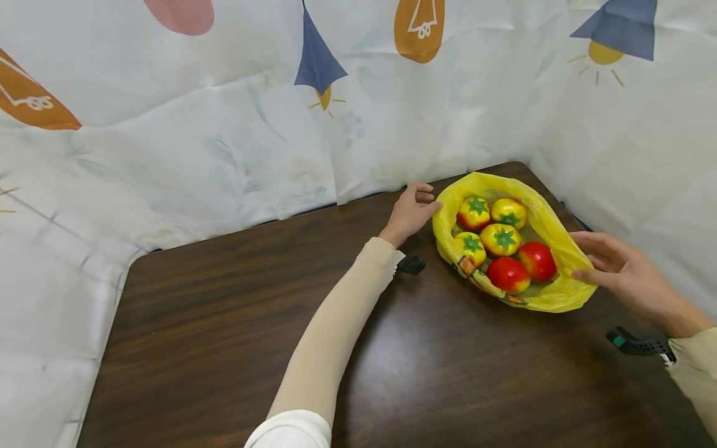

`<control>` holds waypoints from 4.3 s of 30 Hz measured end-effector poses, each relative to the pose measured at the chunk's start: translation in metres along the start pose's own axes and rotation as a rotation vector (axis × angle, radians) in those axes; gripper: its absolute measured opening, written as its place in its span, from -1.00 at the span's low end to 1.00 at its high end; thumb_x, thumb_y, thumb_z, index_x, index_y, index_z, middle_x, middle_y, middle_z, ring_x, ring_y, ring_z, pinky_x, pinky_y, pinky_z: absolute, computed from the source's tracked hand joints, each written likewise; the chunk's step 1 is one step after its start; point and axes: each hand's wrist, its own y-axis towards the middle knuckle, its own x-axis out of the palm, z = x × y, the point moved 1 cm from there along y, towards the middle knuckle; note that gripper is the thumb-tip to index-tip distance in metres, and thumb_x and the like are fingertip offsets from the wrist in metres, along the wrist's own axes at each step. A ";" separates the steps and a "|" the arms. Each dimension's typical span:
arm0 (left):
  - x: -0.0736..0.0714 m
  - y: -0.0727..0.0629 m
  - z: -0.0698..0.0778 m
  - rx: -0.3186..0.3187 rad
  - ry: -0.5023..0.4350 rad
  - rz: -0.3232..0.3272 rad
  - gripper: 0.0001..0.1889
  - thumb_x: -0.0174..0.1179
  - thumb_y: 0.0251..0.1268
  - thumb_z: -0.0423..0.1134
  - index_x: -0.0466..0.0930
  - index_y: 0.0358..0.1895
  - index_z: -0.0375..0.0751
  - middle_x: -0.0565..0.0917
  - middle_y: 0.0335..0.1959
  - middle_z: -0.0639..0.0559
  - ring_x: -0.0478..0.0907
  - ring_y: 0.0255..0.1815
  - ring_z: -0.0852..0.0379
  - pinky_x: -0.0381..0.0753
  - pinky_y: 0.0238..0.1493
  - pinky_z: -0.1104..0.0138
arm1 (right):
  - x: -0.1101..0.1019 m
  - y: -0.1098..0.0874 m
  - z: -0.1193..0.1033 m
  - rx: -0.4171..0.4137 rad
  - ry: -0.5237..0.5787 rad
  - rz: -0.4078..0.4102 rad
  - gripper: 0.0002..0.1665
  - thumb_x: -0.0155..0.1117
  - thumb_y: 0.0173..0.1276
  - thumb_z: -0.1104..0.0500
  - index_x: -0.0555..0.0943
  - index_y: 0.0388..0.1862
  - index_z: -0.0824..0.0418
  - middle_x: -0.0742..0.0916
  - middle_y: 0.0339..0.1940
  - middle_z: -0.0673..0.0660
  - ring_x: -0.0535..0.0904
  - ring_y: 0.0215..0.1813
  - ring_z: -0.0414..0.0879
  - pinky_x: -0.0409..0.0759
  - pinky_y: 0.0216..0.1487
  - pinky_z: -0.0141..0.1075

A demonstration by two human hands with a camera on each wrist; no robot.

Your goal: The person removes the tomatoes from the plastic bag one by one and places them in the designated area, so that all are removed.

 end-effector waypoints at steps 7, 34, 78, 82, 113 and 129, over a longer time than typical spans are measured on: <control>0.002 -0.007 0.006 0.044 -0.017 -0.046 -0.55 0.27 0.43 -0.32 0.49 0.33 -0.22 0.67 0.18 -0.19 0.68 0.16 -0.10 0.72 0.17 0.16 | -0.005 0.001 0.003 0.061 -0.061 0.031 -0.24 0.32 0.51 0.06 0.27 0.60 -0.02 0.48 0.20 -0.46 0.54 0.02 -0.71 0.52 -0.14 -0.68; -0.017 -0.031 0.003 -0.127 -0.186 -0.253 -0.45 0.21 0.38 -0.49 0.45 0.42 -0.19 0.62 0.29 -0.25 0.69 -0.02 0.03 0.69 0.25 0.03 | -0.011 0.001 0.014 0.131 -0.016 0.106 -0.43 0.16 0.59 -0.06 0.39 0.49 0.05 0.49 0.07 -0.38 0.54 -0.08 -0.61 0.60 -0.18 -0.66; -0.093 -0.115 -0.028 -0.199 -0.310 -0.202 -0.51 0.25 0.40 -0.46 0.50 0.36 -0.17 0.65 0.22 -0.22 0.71 -0.06 0.09 0.73 0.19 0.02 | 0.037 0.048 -0.032 -0.015 0.533 -0.109 -0.55 0.12 0.59 0.31 0.53 0.41 0.19 0.73 0.11 -0.20 0.71 -0.02 -0.30 0.74 -0.11 -0.45; -0.101 -0.124 -0.034 -0.193 -0.321 -0.177 -0.49 0.25 0.39 -0.45 0.49 0.38 -0.16 0.66 0.21 -0.22 0.70 -0.04 0.07 0.73 0.19 0.01 | 0.046 0.054 -0.038 -0.030 0.595 -0.143 -0.55 0.08 0.61 0.34 0.53 0.41 0.18 0.74 0.10 -0.16 0.73 -0.03 -0.27 0.75 -0.10 -0.43; -0.145 -0.197 -0.059 -0.245 -0.384 -0.016 -0.45 0.25 0.37 -0.44 0.43 0.41 -0.13 0.63 0.25 -0.23 0.72 -0.04 0.08 0.78 0.02 0.27 | 0.106 0.093 -0.073 -0.071 0.681 -0.238 -0.54 0.11 0.62 0.27 0.50 0.44 0.27 0.71 0.15 -0.10 0.73 0.01 -0.24 0.75 -0.02 -0.44; -0.173 -0.247 -0.075 -0.248 -0.429 0.054 -0.46 0.23 0.37 -0.43 0.38 0.39 -0.17 0.66 0.11 -0.09 0.73 -0.07 0.07 0.79 0.00 0.28 | 0.150 0.103 -0.095 -0.140 0.788 -0.368 -0.58 0.11 0.60 0.31 0.55 0.38 0.26 0.71 0.14 -0.05 0.75 0.01 -0.23 0.75 0.02 -0.39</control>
